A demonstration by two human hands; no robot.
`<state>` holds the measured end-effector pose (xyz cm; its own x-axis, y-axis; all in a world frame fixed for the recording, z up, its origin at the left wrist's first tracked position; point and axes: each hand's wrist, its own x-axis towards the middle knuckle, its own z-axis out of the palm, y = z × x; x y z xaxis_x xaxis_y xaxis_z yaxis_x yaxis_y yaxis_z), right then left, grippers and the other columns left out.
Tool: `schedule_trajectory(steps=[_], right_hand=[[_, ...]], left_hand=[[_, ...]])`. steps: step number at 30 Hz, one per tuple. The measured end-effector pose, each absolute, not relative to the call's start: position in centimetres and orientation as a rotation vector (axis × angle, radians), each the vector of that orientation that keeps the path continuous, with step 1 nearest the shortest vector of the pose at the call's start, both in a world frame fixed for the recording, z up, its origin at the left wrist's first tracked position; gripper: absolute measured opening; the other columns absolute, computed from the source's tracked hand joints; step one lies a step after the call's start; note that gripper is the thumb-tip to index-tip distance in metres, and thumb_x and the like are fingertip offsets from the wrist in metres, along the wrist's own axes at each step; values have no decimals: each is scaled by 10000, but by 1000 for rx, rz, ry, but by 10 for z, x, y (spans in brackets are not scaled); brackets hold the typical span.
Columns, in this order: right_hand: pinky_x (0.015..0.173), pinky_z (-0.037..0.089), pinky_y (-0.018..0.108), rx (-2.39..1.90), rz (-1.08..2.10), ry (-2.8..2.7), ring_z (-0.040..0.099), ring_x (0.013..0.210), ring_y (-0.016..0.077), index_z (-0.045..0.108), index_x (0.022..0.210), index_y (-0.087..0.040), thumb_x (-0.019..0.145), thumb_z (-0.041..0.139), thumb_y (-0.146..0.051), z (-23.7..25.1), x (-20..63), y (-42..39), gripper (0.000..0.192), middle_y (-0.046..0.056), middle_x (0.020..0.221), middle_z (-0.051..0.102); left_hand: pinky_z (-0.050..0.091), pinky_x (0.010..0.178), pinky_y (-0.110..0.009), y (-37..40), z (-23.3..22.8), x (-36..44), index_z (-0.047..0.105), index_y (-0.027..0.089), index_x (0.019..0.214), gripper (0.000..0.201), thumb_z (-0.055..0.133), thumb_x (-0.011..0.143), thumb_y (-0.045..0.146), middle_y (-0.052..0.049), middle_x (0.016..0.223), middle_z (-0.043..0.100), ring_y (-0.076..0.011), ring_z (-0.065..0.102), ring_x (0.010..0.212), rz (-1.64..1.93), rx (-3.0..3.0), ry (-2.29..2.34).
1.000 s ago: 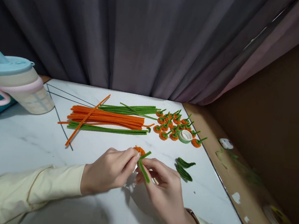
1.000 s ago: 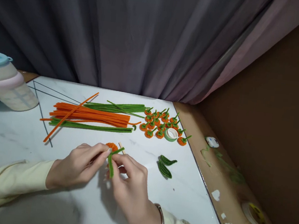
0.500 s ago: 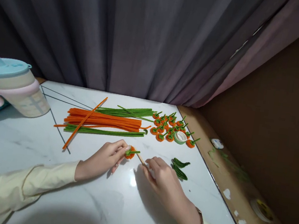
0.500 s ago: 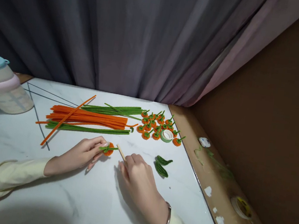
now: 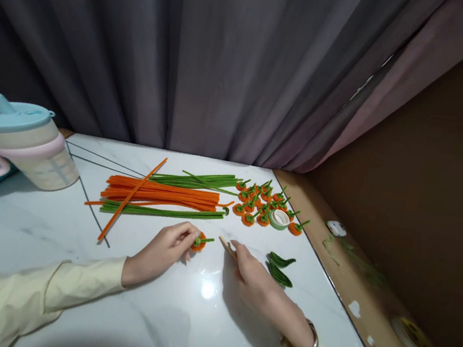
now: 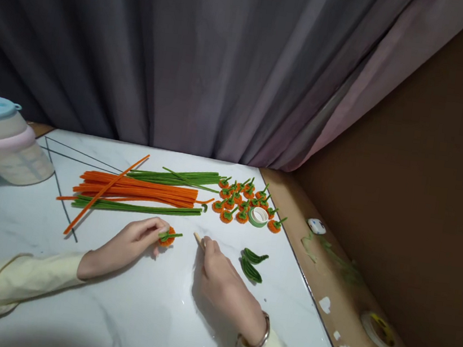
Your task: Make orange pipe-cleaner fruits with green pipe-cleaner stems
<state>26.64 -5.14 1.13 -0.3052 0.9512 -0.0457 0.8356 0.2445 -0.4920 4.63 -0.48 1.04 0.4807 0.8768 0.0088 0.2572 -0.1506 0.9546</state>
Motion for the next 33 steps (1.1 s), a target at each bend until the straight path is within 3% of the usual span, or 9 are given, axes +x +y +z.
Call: schedule_trajectory(steps=[2,4,6,8,12,18,22,27,33], right_hand=[[607,431,243,-1685,885,-2013,554,677,141,480,1140,-164,712,386,-29,16,270,-49,459,43,818,614],[456,346,191,-1692,1179,-1652,422,488,90,524,1048,-170,733,382,-72,25,268,-48,359,-20,665,540],[354,196,173,-1611,1450,-1278,233,386,55,512,1079,-175,799,391,-165,34,262,-50,305,-48,639,502],[346,129,166,-1467,1631,-1070,165,389,40,493,1149,-197,863,435,-321,41,254,-54,317,-49,678,515],[341,106,149,-1291,1803,-963,177,390,23,531,1171,-176,850,524,-488,39,239,-64,448,-57,611,480],[272,203,122,-1161,1868,-687,219,328,6,406,1336,-203,819,613,-393,27,228,-68,588,-42,643,564],[242,302,129,-1028,1939,-604,296,271,12,415,1319,-206,863,552,-376,24,226,-69,506,-31,634,601],[225,355,144,-964,1970,-552,344,253,28,447,1285,-167,856,561,-343,22,224,-70,477,-20,618,624],[233,369,146,-918,1981,-541,353,244,32,405,1324,-129,840,563,-277,18,224,-67,530,4,616,661]], left_hand=[[477,602,-252,-3,5,47,498,168,839,243,367,935,347,-17,843,559,-95,544,581,828,1746,994],[479,605,-256,-2,1,48,493,175,837,226,353,941,319,-38,906,561,-94,536,590,881,1841,999],[483,654,-270,-1,-1,49,481,183,808,214,345,942,281,-52,913,566,-120,551,674,924,1951,982],[478,725,-290,0,-3,51,471,190,785,214,335,942,241,-60,902,566,-152,557,798,960,2056,958],[484,776,-300,4,-6,59,481,185,849,192,318,950,189,-72,926,555,-163,551,885,1009,2182,932],[504,862,-347,8,-16,65,506,134,993,171,348,933,111,-109,929,596,-215,563,1004,1083,2578,728],[546,790,-367,8,-19,64,535,101,1002,187,364,926,106,-127,885,624,-261,591,990,1094,2958,695],[573,741,-314,8,-18,67,542,90,963,190,357,931,120,-149,960,613,-213,624,889,1133,2940,754],[578,743,-303,6,-17,67,531,81,966,181,356,934,116,-145,956,601,-211,619,902,1119,2941,722]])
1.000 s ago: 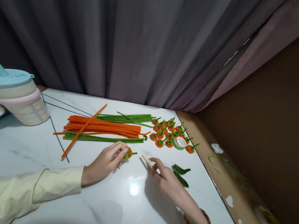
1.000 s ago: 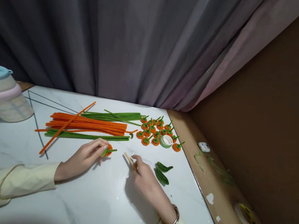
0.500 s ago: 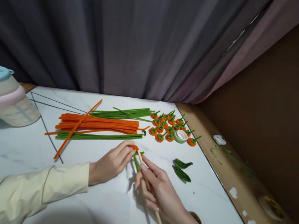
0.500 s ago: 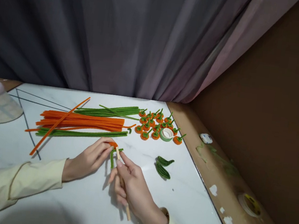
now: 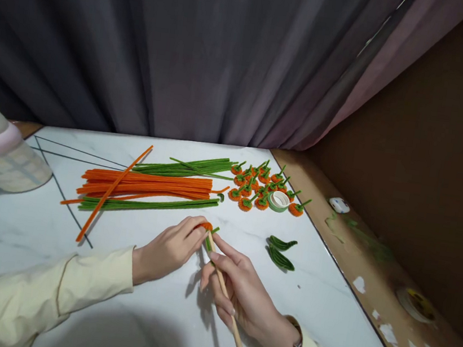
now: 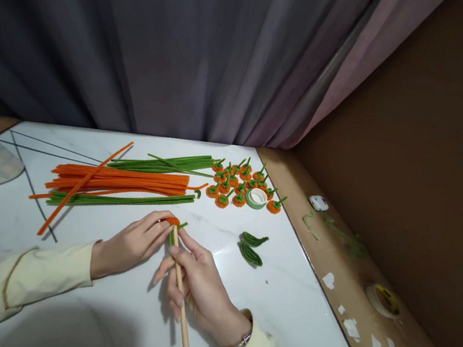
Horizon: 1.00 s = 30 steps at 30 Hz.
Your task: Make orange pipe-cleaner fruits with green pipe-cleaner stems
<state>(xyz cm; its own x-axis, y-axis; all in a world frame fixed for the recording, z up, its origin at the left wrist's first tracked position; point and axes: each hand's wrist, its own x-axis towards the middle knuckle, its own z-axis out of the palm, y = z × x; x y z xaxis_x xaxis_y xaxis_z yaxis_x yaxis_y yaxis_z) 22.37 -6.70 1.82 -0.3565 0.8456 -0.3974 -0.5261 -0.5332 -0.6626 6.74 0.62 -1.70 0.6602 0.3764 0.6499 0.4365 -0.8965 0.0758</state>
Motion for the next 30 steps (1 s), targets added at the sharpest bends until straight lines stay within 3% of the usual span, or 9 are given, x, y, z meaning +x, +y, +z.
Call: schedule_trajectory(steps=[6,12,17,23,30], right_hand=[[235,384,167,-944,1949,-576,403,236,58,369,1349,-106,850,533,-280,17,223,-67,553,16,620,675],[222,347,158,-959,1970,-544,360,220,52,322,1378,-76,840,517,-265,22,229,-63,602,12,590,667],[236,341,148,-963,1949,-622,492,271,100,209,1434,-104,856,503,-302,19,231,-63,678,28,578,680],[226,276,125,-994,1966,-647,464,253,73,367,1363,-81,835,561,-337,13,229,-63,618,5,543,647],[221,242,127,-1054,1912,-690,418,230,64,370,1363,-64,829,559,-353,15,231,-61,635,-26,475,598]], left_hand=[[576,764,-310,6,-16,65,540,83,968,253,296,960,151,-124,904,613,-222,610,950,-953,-2806,-687],[540,880,-354,7,-22,63,533,89,1035,259,290,961,138,-122,945,617,-216,577,1009,-1004,-2966,-730],[540,872,-371,7,-23,64,543,116,1040,260,300,965,172,-115,954,615,-218,572,1021,-1048,-2982,-752],[529,876,-369,8,-21,64,536,126,1028,248,304,967,189,-114,970,607,-214,570,1010,-1080,-3023,-790],[483,864,-308,6,-16,67,502,160,971,166,337,958,155,-78,951,563,-174,559,947,-1205,-3225,-946]])
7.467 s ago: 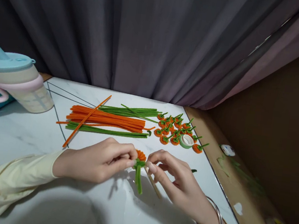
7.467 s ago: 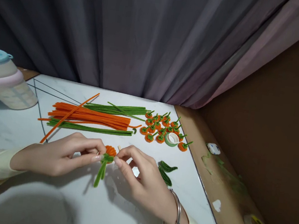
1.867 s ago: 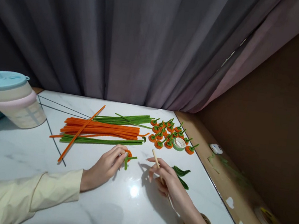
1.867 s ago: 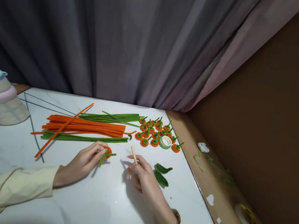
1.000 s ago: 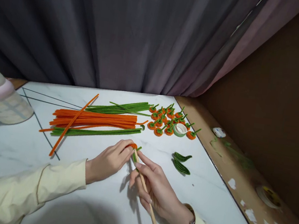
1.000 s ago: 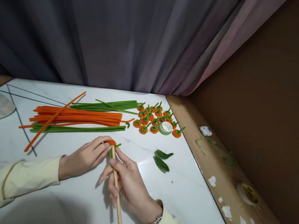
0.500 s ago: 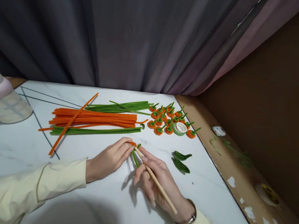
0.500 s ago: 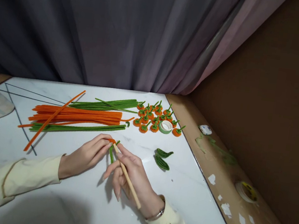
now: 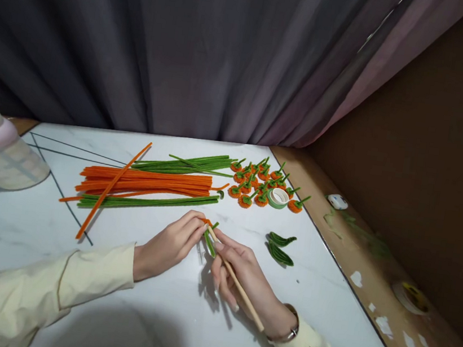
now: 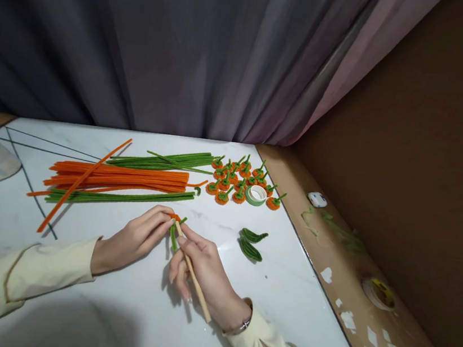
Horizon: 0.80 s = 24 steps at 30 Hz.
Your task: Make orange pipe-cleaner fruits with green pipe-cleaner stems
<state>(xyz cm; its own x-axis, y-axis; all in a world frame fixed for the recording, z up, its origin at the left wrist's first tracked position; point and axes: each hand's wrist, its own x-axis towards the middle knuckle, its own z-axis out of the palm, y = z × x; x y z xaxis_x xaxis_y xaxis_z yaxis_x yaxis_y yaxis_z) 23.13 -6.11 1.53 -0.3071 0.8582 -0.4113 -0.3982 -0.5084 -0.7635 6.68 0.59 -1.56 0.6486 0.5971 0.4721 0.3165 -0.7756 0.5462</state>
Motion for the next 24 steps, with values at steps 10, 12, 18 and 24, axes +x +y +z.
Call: schedule_trajectory(steps=[10,12,18,24], right_hand=[[276,285,127,-1208,1841,-971,413,255,49,356,1384,-101,865,445,-356,13,233,-65,585,-43,478,574],[282,297,130,-1246,1825,-1045,415,258,50,325,1404,-121,869,421,-352,11,233,-66,591,-53,477,567],[312,337,141,-1330,1737,-1129,420,274,45,357,1393,-144,815,447,-259,10,233,-66,596,-73,497,558],[273,290,134,-1399,1638,-1250,380,255,47,399,1367,-144,829,376,-237,9,231,-69,547,-80,474,517]], left_hand=[[446,767,-275,3,-13,70,490,180,854,173,350,955,194,-47,878,545,-147,536,835,851,2204,759],[445,747,-273,2,-12,71,485,182,828,187,349,954,206,-40,852,543,-145,535,808,834,2186,776],[444,742,-262,1,-9,71,493,182,843,170,362,949,202,-39,860,548,-142,538,806,849,2183,776],[430,738,-253,1,-8,71,485,180,809,184,364,947,194,-29,836,540,-137,531,792,798,2161,770]])
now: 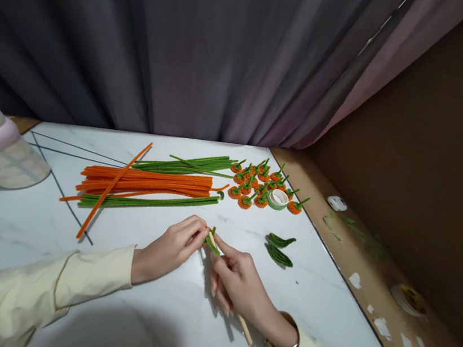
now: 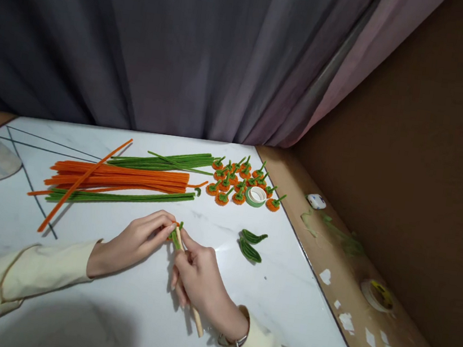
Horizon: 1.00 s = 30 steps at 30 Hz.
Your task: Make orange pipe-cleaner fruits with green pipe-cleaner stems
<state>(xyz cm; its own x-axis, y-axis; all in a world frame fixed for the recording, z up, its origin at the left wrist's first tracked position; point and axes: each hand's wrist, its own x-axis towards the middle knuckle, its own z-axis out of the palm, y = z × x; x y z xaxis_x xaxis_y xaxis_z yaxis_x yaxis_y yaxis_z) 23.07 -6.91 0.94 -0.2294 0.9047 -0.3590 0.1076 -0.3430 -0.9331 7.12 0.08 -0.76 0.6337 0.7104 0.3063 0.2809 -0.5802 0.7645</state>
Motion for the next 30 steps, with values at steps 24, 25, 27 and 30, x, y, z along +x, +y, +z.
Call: schedule_trajectory(steps=[24,25,27,30], right_hand=[[297,369,144,-1530,1533,-1470,458,265,81,366,1395,-159,862,371,-277,10,236,-72,546,-89,403,474],[292,369,147,-1533,1560,-1437,463,265,82,351,1402,-159,864,375,-291,10,236,-72,555,-85,420,490],[283,371,154,-1535,1601,-1380,471,267,88,313,1418,-160,864,386,-316,10,236,-72,581,-83,444,505],[287,376,164,-1537,1595,-1392,471,268,95,288,1427,-154,867,381,-331,10,235,-73,594,-87,436,496]], left_hand=[[424,616,-239,0,-2,72,492,174,736,235,371,921,255,-17,739,554,-124,507,656,672,2060,855],[423,615,-238,0,-2,72,495,173,736,234,373,919,254,-17,737,553,-124,509,653,665,2054,856],[419,610,-235,0,-2,72,494,172,734,233,375,916,254,-15,734,550,-123,512,649,658,2048,856],[413,608,-229,0,-2,72,488,175,733,225,376,914,248,-15,740,551,-120,516,656,657,2053,844]])
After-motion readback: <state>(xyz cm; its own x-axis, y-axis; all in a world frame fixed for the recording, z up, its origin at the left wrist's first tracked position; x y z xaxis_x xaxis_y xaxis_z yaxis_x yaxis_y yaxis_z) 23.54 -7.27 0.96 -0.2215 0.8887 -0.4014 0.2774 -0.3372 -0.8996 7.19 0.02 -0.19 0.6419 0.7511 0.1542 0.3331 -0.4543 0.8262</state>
